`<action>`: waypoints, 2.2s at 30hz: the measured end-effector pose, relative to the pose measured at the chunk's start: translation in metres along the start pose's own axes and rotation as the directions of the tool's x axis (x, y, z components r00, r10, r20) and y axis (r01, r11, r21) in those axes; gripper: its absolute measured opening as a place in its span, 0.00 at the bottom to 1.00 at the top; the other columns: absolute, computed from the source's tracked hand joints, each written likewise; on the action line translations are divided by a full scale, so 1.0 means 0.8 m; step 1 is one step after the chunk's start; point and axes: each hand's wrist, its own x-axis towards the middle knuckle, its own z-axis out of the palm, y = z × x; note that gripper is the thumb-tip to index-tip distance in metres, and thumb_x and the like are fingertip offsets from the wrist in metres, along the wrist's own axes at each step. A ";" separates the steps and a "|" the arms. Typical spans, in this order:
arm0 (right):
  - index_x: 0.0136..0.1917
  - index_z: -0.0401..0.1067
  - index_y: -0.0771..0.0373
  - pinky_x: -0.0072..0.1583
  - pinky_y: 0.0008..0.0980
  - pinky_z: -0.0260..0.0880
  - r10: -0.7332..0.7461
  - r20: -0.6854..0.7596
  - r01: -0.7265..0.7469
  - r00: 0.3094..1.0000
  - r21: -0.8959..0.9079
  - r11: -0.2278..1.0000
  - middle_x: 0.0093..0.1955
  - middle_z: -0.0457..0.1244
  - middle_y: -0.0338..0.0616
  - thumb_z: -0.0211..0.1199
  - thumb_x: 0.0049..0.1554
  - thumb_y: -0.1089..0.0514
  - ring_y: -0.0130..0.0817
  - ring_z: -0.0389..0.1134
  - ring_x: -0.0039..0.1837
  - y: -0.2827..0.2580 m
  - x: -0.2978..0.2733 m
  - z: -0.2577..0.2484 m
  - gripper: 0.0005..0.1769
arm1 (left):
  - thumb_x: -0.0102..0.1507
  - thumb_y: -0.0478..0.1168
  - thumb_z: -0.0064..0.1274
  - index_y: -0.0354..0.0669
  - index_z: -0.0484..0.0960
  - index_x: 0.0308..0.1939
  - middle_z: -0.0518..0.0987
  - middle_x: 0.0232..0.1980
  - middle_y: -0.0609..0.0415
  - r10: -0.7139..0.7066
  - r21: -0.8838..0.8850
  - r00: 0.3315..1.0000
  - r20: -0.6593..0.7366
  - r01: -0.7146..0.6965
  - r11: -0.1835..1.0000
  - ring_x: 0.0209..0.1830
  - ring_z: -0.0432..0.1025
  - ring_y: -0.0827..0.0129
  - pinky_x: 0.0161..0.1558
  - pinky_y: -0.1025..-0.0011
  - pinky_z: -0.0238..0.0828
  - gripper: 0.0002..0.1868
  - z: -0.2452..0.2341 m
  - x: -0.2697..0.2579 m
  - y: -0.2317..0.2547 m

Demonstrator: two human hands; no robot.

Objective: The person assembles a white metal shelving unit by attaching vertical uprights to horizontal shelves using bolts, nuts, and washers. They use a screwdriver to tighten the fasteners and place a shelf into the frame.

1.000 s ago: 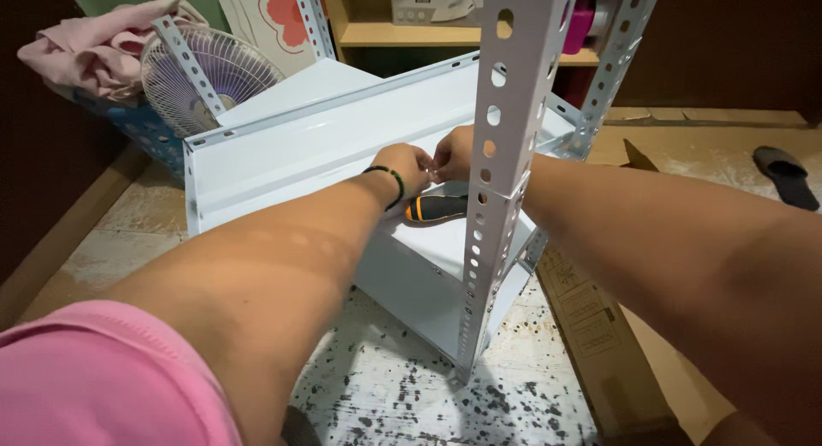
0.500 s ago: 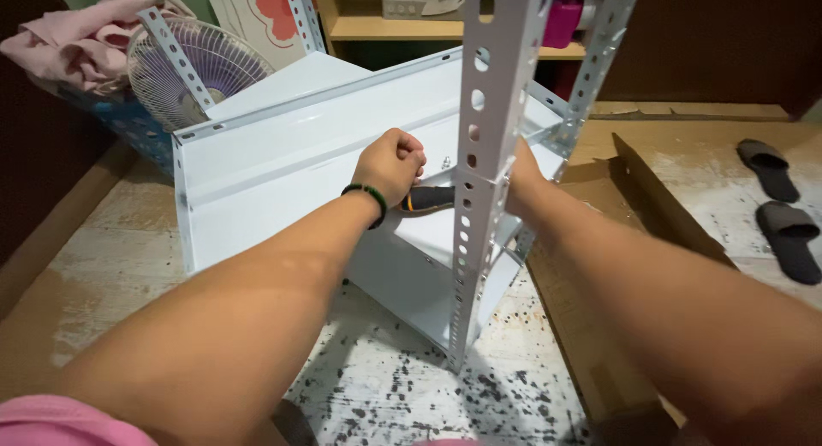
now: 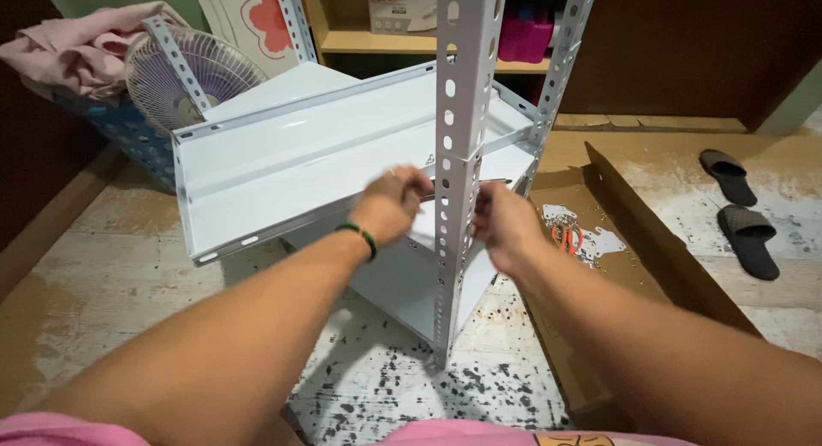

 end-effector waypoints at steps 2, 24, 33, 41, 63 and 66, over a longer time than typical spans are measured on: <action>0.46 0.71 0.62 0.38 0.33 0.58 -0.073 0.020 0.074 0.997 -0.019 0.997 0.37 0.64 0.42 0.47 0.63 0.53 0.30 0.59 0.35 0.003 -0.024 0.019 0.14 | 0.63 0.33 0.44 0.44 0.82 0.45 0.83 0.47 0.50 -0.005 0.025 0.993 0.117 0.002 1.000 0.47 0.79 0.61 0.53 0.64 0.74 0.12 0.002 -0.023 0.002; 0.41 0.66 0.59 0.35 0.36 0.58 -0.247 0.019 0.239 0.969 0.186 0.953 0.33 0.58 0.39 0.50 0.62 0.52 0.31 0.58 0.34 0.033 -0.012 0.019 0.12 | 0.57 0.19 0.33 0.29 0.66 0.45 0.68 0.46 0.43 -0.694 -0.904 0.585 0.419 0.343 -0.257 0.44 0.66 0.58 0.51 0.64 0.74 0.15 0.026 -0.043 -0.108; 0.42 0.70 0.60 0.36 0.39 0.65 -0.274 -0.077 0.283 0.959 0.178 0.942 0.36 0.61 0.40 0.54 0.63 0.50 0.33 0.62 0.34 -0.018 -0.007 -0.026 0.14 | 0.56 0.16 0.31 0.27 0.66 0.57 0.68 0.53 0.37 -0.770 -0.927 0.520 0.370 0.263 -0.268 0.44 0.74 0.54 0.36 0.76 0.72 0.25 0.106 -0.046 -0.082; 0.40 0.68 0.60 0.36 0.39 0.65 -0.250 -0.118 0.257 0.961 0.051 0.965 0.33 0.59 0.39 0.56 0.62 0.52 0.32 0.62 0.34 -0.038 -0.006 -0.062 0.12 | 0.59 0.22 0.34 0.31 0.74 0.57 0.76 0.47 0.41 -0.793 -0.938 0.508 0.336 0.261 -0.230 0.43 0.76 0.59 0.33 0.78 0.67 0.23 0.136 -0.058 -0.037; 0.56 0.70 0.71 0.44 0.27 0.77 -0.007 -0.055 0.015 0.998 0.139 0.990 0.48 0.68 0.57 0.52 0.65 0.61 0.38 0.74 0.46 -0.047 0.055 -0.112 0.12 | 0.64 0.30 0.48 0.44 0.86 0.51 0.85 0.45 0.52 -0.384 -0.271 0.912 0.145 0.410 0.871 0.39 0.80 0.69 0.41 0.71 0.79 0.15 0.076 0.127 -0.033; 0.55 0.69 0.70 0.43 0.27 0.76 0.043 -0.020 -0.040 0.999 0.167 0.985 0.47 0.67 0.55 0.52 0.64 0.59 0.38 0.72 0.45 -0.049 0.057 -0.111 0.11 | 0.60 0.33 0.54 0.55 0.88 0.53 0.85 0.51 0.55 -0.198 0.279 0.962 0.186 0.142 0.950 0.48 0.78 0.69 0.54 0.71 0.73 0.19 0.065 0.124 -0.040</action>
